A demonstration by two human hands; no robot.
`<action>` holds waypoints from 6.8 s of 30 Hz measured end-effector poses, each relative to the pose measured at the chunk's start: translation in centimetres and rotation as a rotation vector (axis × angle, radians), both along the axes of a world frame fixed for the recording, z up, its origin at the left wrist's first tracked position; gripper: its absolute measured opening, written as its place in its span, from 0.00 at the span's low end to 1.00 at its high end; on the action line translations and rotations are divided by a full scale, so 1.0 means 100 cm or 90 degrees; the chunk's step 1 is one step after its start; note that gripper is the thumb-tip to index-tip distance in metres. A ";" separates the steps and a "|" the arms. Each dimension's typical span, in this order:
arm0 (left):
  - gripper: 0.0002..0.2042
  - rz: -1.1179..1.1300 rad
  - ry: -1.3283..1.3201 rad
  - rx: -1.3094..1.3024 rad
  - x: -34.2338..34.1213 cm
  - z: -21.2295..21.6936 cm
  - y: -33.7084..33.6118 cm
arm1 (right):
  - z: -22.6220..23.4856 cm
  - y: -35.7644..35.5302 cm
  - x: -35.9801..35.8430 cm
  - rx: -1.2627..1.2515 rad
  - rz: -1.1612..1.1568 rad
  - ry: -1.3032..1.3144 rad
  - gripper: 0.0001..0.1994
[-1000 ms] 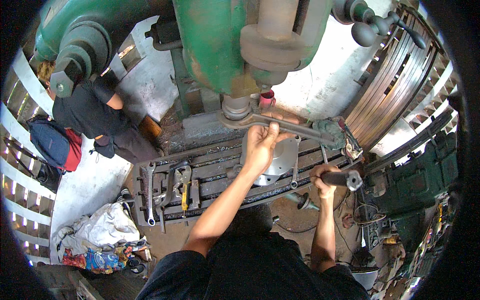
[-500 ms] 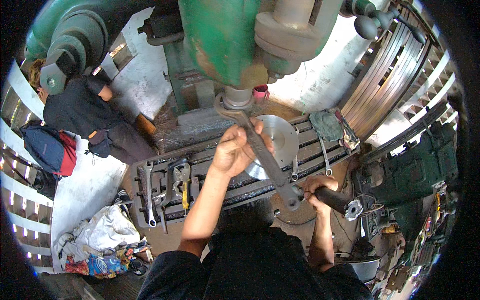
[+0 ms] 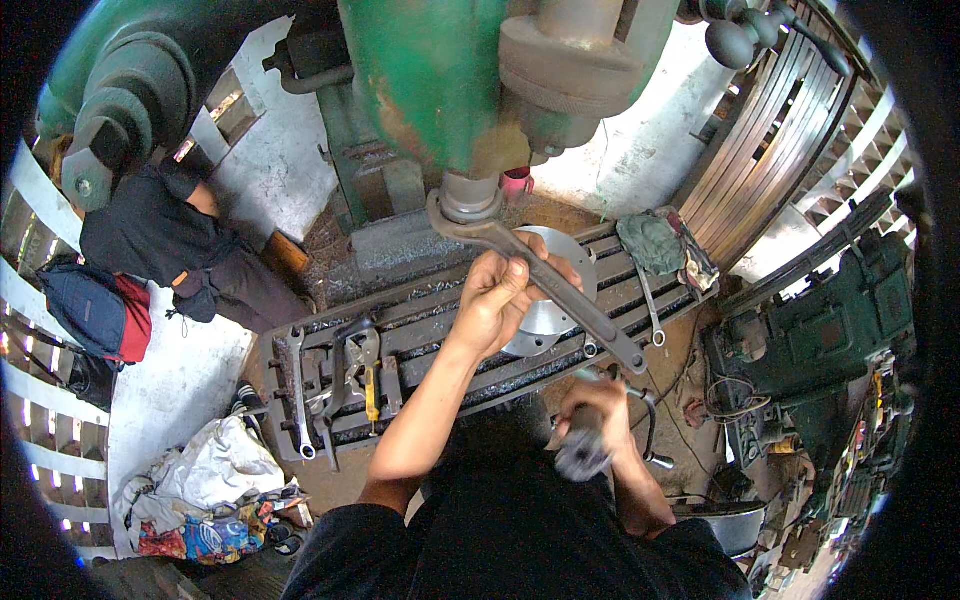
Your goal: The person operates a drill press in a workshop, adjusting the chuck and workpiece, then using handwheels to position the spindle and table. They repeatedly engage the drill and make fine adjustments while metal shavings accumulate on the workpiece.
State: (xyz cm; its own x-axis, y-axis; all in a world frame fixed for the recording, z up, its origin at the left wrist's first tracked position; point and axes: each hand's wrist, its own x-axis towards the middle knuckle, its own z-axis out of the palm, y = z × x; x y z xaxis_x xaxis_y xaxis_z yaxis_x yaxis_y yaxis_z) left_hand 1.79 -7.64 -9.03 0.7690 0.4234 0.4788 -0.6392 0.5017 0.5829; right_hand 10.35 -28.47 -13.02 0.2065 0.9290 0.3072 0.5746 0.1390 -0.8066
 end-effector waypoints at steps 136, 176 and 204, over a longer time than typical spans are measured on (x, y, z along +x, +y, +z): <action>0.29 0.847 0.974 0.696 -0.107 -0.128 -0.036 | -0.145 0.029 0.201 -0.160 -0.464 -0.291 0.23; 0.21 0.413 1.196 0.004 -0.206 -0.369 -0.447 | -0.307 -0.278 0.200 -0.600 0.093 0.865 0.28; 0.20 0.494 1.134 -0.171 -0.135 -0.472 -0.435 | -0.421 -0.216 0.269 -0.643 -0.129 -0.177 0.20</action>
